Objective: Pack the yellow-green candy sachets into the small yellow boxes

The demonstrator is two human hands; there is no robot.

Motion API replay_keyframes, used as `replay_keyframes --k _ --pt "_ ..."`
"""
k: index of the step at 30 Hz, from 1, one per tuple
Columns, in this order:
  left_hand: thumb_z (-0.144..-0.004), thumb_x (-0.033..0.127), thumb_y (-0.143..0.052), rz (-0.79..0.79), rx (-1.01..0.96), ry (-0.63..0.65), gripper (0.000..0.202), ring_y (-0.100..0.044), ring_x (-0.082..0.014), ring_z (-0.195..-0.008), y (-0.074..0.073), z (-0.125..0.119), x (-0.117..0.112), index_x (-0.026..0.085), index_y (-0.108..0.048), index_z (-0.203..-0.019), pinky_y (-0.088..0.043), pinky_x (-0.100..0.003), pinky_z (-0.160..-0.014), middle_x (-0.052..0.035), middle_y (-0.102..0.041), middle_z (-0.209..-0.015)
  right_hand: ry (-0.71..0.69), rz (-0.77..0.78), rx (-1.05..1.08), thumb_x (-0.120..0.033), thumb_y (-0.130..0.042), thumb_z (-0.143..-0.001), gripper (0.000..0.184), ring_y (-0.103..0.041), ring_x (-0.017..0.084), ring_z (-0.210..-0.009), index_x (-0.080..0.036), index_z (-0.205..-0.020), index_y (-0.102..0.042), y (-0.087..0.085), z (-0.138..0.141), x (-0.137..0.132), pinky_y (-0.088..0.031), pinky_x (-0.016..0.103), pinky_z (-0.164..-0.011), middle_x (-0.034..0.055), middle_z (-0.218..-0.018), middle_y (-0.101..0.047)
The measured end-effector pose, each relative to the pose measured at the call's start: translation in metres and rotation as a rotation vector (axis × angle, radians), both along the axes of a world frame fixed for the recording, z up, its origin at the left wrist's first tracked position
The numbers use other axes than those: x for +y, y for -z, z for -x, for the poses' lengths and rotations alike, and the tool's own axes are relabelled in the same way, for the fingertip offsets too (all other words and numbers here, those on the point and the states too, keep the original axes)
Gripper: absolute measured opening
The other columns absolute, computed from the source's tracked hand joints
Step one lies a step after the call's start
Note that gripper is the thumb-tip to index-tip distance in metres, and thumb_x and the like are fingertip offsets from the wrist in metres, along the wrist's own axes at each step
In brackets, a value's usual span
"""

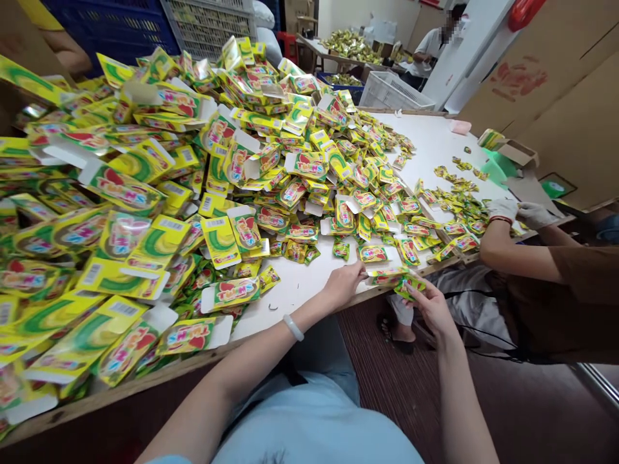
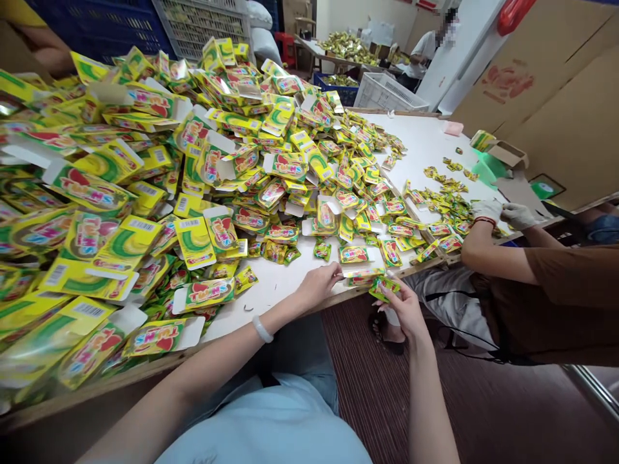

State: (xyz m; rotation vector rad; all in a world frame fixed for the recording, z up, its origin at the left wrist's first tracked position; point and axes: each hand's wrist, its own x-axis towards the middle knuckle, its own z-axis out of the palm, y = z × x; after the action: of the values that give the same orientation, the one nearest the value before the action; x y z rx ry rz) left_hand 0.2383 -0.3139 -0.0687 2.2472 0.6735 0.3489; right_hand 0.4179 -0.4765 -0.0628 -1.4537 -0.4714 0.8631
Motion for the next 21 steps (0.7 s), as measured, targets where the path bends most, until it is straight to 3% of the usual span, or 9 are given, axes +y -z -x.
replay_keyframes --k 3,5,7,8,11,14,17,21 --pt "-0.099 0.038 -0.049 0.079 -0.11 -0.017 0.02 -0.065 -0.0196 -0.082 -0.012 0.044 0.003 0.02 -0.059 -0.101 -0.05 -0.032 -0.079 -0.0041 -0.068 -0.089 -0.202 -0.027 0.064 -0.039 -0.09 -0.062 0.041 -0.061 0.013 -0.045 -0.016 -0.088 -0.067 0.001 0.021 0.019 -0.052 0.023 -0.04 -0.0015 -0.063 -0.067" --pt "-0.091 0.05 -0.059 0.204 -0.333 -0.097 0.041 -0.064 -0.0228 -0.102 -0.016 0.072 -0.001 0.021 -0.054 -0.12 -0.052 -0.035 -0.086 -0.0104 -0.067 -0.114 -0.251 -0.071 0.117 -0.044 -0.086 -0.067 0.039 -0.056 0.011 -0.042 -0.019 -0.086 -0.063 0.005 0.051 0.032 -0.049 0.022 -0.037 -0.0032 -0.062 -0.065" --pt "-0.076 0.06 -0.073 0.343 -0.528 -0.153 0.079 -0.054 -0.0291 -0.127 -0.017 0.094 -0.01 0.021 -0.045 -0.138 -0.05 -0.041 -0.099 -0.0163 -0.053 -0.14 -0.284 -0.097 0.185 -0.053 -0.083 -0.069 0.043 -0.051 0.009 -0.038 -0.021 -0.087 -0.061 0.01 0.087 0.042 -0.044 0.02 -0.031 -0.0035 -0.065 -0.065" --pt "-0.072 0.062 -0.075 0.406 -0.569 -0.163 0.087 -0.048 -0.0313 -0.134 -0.017 0.101 -0.015 0.021 -0.043 -0.142 -0.046 -0.043 -0.105 -0.0167 -0.048 -0.147 -0.325 -0.098 0.235 -0.055 -0.081 -0.07 0.044 -0.049 0.008 -0.037 -0.021 -0.088 -0.06 0.012 0.104 0.046 -0.042 0.019 -0.029 -0.0033 -0.067 -0.065" --pt "-0.085 0.06 -0.062 0.603 -0.625 -0.206 0.064 -0.049 -0.0305 -0.134 -0.018 0.112 -0.025 0.02 -0.056 -0.134 -0.041 -0.044 -0.111 -0.0142 -0.057 -0.14 -0.457 -0.061 0.354 -0.051 -0.082 -0.071 0.043 -0.052 0.008 -0.037 -0.02 -0.092 -0.062 0.011 0.14 0.052 -0.046 0.02 -0.032 -0.0028 -0.067 -0.065" --pt "-0.087 0.058 -0.061 0.727 -0.676 -0.255 0.054 -0.062 -0.027 -0.116 -0.023 0.12 -0.023 0.018 -0.063 -0.122 -0.048 -0.041 -0.104 -0.0123 -0.069 -0.123 -0.328 -0.125 0.205 -0.041 -0.082 -0.074 0.035 -0.057 0.01 -0.043 -0.021 -0.095 -0.063 -0.008 0.143 0.053 -0.052 0.023 -0.038 -0.003 -0.072 -0.064" --pt "-0.08 0.056 -0.07 0.745 -0.518 -0.15 0.051 -0.067 -0.022 -0.089 -0.032 0.13 -0.019 0.014 -0.065 -0.108 -0.054 -0.036 -0.087 -0.0089 -0.073 -0.098 -0.191 -0.284 -0.124 -0.032 -0.077 -0.081 0.019 -0.057 0.008 -0.047 -0.023 -0.093 -0.066 -0.043 0.131 0.054 -0.052 0.024 -0.041 -0.0008 -0.088 -0.061" --pt "-0.084 0.053 -0.066 0.707 -0.417 -0.002 0.04 -0.062 -0.0178 -0.075 -0.045 0.137 -0.024 0.014 -0.063 -0.095 -0.052 -0.031 -0.076 -0.0053 -0.068 -0.082 -0.371 -0.37 -0.558 -0.025 -0.07 -0.087 0.009 -0.061 0.012 -0.065 -0.024 -0.097 -0.07 -0.085 0.131 0.063 -0.054 0.026 -0.053 0.0033 -0.095 -0.059"
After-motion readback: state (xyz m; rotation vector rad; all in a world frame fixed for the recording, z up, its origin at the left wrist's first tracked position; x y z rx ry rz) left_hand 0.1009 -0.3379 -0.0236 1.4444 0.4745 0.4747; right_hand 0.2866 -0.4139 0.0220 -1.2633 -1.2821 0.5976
